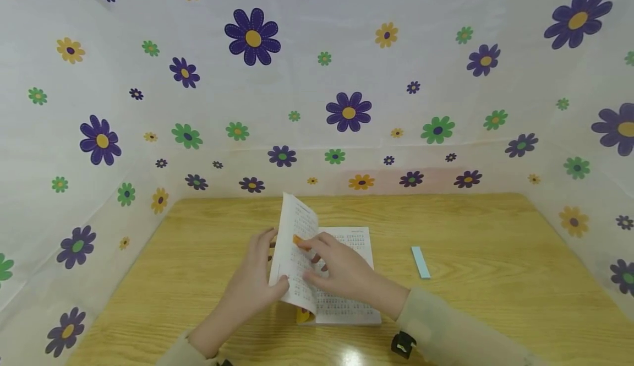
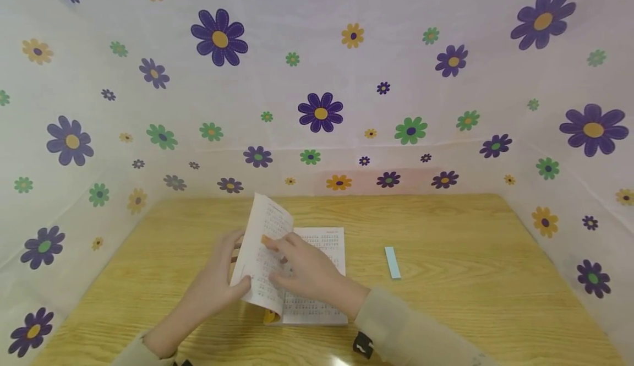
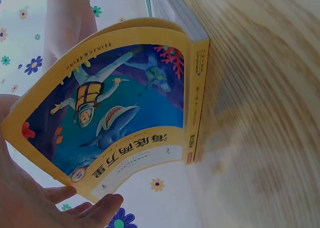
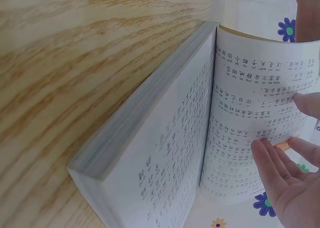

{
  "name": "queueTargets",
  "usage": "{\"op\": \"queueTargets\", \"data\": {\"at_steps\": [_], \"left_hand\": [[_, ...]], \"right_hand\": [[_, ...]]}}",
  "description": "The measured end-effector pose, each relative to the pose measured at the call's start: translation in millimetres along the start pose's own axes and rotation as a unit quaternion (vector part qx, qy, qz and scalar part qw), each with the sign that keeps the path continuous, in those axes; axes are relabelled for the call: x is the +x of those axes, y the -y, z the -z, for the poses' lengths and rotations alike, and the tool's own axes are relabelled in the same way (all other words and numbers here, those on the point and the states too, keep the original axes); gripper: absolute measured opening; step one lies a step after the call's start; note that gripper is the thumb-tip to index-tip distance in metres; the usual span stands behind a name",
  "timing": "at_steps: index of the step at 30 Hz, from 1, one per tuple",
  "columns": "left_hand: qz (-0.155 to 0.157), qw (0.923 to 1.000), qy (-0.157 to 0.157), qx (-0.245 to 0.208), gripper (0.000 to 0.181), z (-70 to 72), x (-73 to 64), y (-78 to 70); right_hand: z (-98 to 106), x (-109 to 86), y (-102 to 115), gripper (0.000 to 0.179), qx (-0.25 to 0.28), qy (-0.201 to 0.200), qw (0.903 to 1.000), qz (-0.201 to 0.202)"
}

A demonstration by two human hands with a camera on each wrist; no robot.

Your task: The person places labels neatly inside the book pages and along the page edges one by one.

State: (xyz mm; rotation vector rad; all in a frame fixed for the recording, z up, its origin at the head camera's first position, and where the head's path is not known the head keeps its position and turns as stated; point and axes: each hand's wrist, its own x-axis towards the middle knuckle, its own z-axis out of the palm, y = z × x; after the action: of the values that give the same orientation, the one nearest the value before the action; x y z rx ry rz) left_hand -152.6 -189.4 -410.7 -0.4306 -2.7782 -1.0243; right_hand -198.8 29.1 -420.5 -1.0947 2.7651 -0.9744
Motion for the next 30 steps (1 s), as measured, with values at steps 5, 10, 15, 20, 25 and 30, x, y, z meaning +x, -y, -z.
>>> {"op": "queueTargets", "data": {"at_steps": [5, 10, 15, 20, 25, 30], "left_hand": [[-0.014, 0.9981, -0.021, 0.056, 0.091, 6.9, -1.6, 2.6], [-0.022, 0.9948, -0.039, 0.092, 0.088, 14.1, -3.3, 4.5], [-0.022, 0.9885, -0.048, 0.142, 0.082, 16.4, -5.5, 6.3], [-0.027, 0.9826, -0.043, 0.178, 0.076, 15.8, -7.9, 8.2], [-0.057, 0.9776, -0.040, 0.199, 0.077, 14.4, -6.9, 9.0], [-0.072, 0.9729, -0.032, 0.217, 0.077, 12.0, -5.7, 9.7]], "right_hand": [[-1.2, 1.2, 1.0, 0.057, -0.002, 0.009, 1.0000, 0.000], [-4.5, 1.5, 0.1, 0.054, -0.014, 0.014, 0.9998, 0.008], [-6.4, 1.6, -1.1, 0.049, -0.028, 0.017, 0.9994, 0.012], [-6.2, 1.2, -2.7, 0.042, -0.028, 0.029, 0.9990, 0.018], [-5.1, 0.5, -2.9, 0.045, -0.035, 0.038, 0.9981, 0.034], [-4.2, 0.2, -1.1, 0.048, -0.046, 0.050, 0.9967, 0.043]]}}
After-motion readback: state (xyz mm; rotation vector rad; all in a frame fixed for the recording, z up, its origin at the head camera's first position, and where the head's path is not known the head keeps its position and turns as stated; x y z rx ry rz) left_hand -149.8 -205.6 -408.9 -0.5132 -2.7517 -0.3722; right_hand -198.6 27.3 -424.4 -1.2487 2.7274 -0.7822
